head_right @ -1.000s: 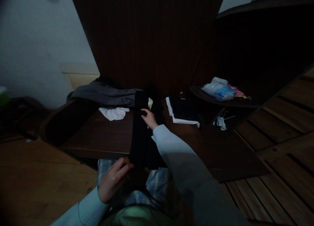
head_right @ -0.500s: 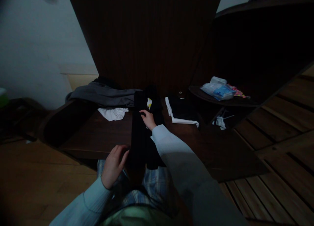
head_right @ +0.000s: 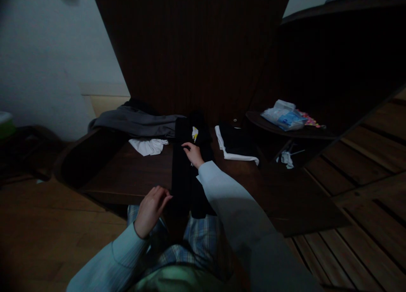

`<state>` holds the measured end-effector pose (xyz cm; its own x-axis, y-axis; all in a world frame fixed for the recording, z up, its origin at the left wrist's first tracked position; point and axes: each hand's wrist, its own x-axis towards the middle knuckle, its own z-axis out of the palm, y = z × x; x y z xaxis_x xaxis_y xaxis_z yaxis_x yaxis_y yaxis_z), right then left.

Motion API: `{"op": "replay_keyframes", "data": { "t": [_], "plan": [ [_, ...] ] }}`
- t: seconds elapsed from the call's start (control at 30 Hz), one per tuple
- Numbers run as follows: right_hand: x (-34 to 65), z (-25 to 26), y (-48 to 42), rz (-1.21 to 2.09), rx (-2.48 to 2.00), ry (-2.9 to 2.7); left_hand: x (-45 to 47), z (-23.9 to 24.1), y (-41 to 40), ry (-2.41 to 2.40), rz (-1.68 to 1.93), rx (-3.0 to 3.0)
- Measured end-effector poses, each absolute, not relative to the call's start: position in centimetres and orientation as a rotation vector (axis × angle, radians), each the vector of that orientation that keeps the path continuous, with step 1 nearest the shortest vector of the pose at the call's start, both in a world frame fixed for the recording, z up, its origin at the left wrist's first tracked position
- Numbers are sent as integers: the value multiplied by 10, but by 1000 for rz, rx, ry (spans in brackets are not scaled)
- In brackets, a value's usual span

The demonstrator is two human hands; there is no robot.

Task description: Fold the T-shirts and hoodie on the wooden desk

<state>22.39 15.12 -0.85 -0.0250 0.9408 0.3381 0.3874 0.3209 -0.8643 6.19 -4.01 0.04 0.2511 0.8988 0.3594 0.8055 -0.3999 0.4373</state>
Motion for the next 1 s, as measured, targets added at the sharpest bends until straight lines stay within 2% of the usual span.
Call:
{"op": "replay_keyframes", "data": {
  "t": [0.13, 0.33, 0.43, 0.53, 0.67, 0.83, 0.93, 1.0],
  "plan": [
    [225, -8, 152, 682, -1248, -1527, 59, -3, -50, 1658, 976, 2211],
    [224, -6, 146, 516, -1296, -1618, 60, 6, -47, 1803, 843, 2338],
    [222, -4, 139, 331, -1379, -1663, 66, 11, -30, 1622, 886, 2417],
    [222, -3, 138, 274, -1408, -1646, 71, 8, -10, 1352, 757, 2578],
    [227, -4, 147, 433, -1413, -1311, 72, 2, -1, 1311, 470, 2703],
    [235, -2, 142, 801, -1380, -906, 65, 16, -17, 1275, 342, 2745],
    [247, 7, 128, 1093, -1273, -996, 65, 31, -18, 1307, 351, 2715],
    [258, 16, 121, 1174, -1222, -1191, 70, 37, -10, 1361, 423, 2689]
  ]
}}
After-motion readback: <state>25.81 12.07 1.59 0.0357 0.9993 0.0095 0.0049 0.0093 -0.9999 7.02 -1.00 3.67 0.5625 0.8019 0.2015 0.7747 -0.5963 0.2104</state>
